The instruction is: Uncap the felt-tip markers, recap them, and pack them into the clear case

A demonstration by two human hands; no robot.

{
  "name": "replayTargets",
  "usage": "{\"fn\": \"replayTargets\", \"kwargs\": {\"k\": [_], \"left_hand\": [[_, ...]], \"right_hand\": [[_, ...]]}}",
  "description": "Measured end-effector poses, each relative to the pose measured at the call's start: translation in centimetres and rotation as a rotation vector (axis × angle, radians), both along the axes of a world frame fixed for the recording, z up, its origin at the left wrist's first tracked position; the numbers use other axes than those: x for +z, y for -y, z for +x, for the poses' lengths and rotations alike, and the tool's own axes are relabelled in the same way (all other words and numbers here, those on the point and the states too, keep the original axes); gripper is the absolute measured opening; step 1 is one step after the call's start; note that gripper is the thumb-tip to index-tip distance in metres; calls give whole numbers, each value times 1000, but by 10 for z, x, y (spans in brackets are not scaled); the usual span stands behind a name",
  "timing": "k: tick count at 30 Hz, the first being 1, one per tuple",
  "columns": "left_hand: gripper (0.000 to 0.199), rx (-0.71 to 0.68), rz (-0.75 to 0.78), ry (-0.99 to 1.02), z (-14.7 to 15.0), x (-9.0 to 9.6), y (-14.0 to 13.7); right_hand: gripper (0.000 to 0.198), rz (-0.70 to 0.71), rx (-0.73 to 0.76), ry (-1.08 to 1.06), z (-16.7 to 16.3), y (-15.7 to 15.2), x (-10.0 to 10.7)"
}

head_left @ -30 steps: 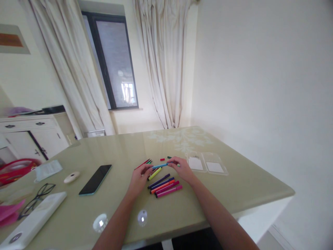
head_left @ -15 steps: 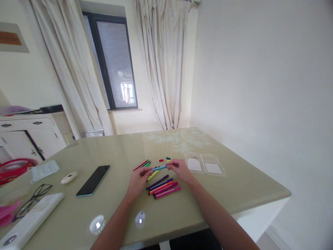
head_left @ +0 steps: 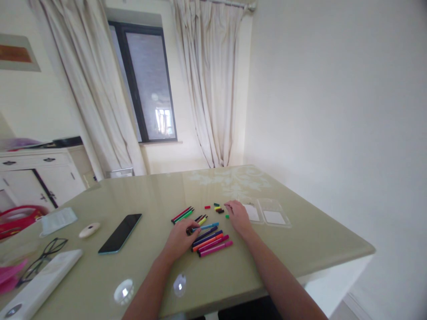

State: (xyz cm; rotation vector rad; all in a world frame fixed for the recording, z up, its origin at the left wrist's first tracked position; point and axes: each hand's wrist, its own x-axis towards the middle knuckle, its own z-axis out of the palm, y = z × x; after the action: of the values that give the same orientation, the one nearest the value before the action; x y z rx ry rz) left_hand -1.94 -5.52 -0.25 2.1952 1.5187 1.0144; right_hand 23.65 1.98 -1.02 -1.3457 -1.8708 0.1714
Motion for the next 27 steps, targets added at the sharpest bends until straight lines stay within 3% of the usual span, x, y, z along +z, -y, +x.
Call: {"fn": "replayTargets", "kwargs": {"k": [5,10,22,27], "left_hand": [[18,-17,13,-77,-2,2,1],[20,-12,16,-95,-4,-1,-2],[34,388,67,-131,-35,-14,-16],[32,327,51,-156,-39,-17,-19]], "right_hand": [[22,-28,-34,267,-5,6,-1],[18,-36,-11,373,-11,10,2],[10,-78,3,343,-12,8,-1],[12,-66,43,196,-14,7,1]]}}
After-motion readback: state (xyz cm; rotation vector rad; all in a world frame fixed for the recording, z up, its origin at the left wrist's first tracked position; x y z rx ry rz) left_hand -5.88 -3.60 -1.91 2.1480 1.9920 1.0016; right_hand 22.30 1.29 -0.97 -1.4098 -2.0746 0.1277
